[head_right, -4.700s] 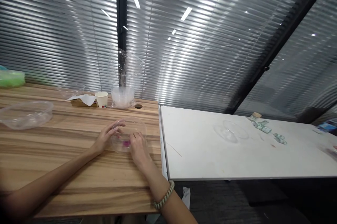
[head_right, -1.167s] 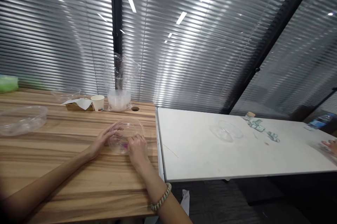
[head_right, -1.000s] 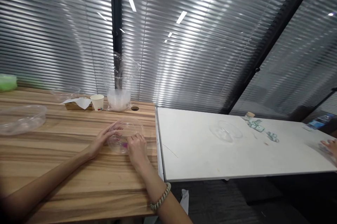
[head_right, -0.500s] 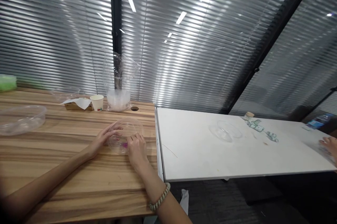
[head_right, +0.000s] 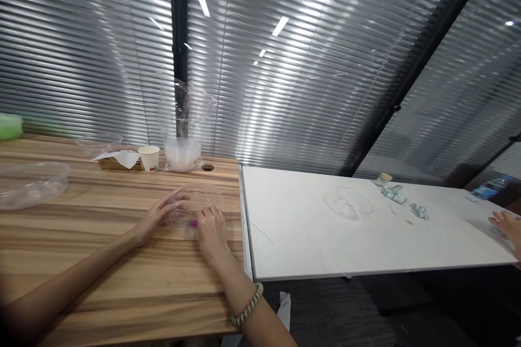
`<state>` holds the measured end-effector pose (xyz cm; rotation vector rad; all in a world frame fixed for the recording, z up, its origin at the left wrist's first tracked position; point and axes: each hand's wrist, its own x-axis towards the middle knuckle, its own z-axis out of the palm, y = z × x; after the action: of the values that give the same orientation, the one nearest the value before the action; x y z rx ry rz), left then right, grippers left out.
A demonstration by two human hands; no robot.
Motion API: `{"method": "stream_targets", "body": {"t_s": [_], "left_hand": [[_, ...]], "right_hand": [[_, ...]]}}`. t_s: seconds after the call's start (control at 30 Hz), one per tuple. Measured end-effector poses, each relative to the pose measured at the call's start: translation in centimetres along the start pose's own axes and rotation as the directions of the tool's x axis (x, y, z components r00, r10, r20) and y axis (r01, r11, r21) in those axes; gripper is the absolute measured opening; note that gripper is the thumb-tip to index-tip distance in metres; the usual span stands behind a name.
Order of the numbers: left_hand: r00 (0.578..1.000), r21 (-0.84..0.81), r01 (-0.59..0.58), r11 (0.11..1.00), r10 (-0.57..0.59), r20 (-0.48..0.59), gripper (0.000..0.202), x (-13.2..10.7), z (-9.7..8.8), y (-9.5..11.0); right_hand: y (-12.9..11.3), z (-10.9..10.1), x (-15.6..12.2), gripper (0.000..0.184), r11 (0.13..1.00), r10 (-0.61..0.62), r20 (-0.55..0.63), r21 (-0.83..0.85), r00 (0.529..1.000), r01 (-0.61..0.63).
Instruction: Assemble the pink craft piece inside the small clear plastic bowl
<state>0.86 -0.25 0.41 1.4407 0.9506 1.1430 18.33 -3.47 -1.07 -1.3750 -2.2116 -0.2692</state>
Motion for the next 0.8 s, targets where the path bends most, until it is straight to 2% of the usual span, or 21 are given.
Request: {"method": "stream_targets", "body": {"t_s": [0.2, 0.8], "left_hand": [[1.000, 0.001, 0.027, 1.000, -0.027, 0.002, 0.067, -0.07, 0.02, 0.11], [1.000, 0.034, 0.002, 0.999, -0.002, 0.020, 0.075, -0.29, 0.23, 0.67]], "right_hand": [[0.05, -0.02, 0.01, 0.019, 1.000, 0.009, 0.028, -0.010, 1.000, -0.008], [-0.11, -0.45, 0.07, 0.016, 0.999, 0.027, 0.107, -0.032, 0.994, -0.023]]}}
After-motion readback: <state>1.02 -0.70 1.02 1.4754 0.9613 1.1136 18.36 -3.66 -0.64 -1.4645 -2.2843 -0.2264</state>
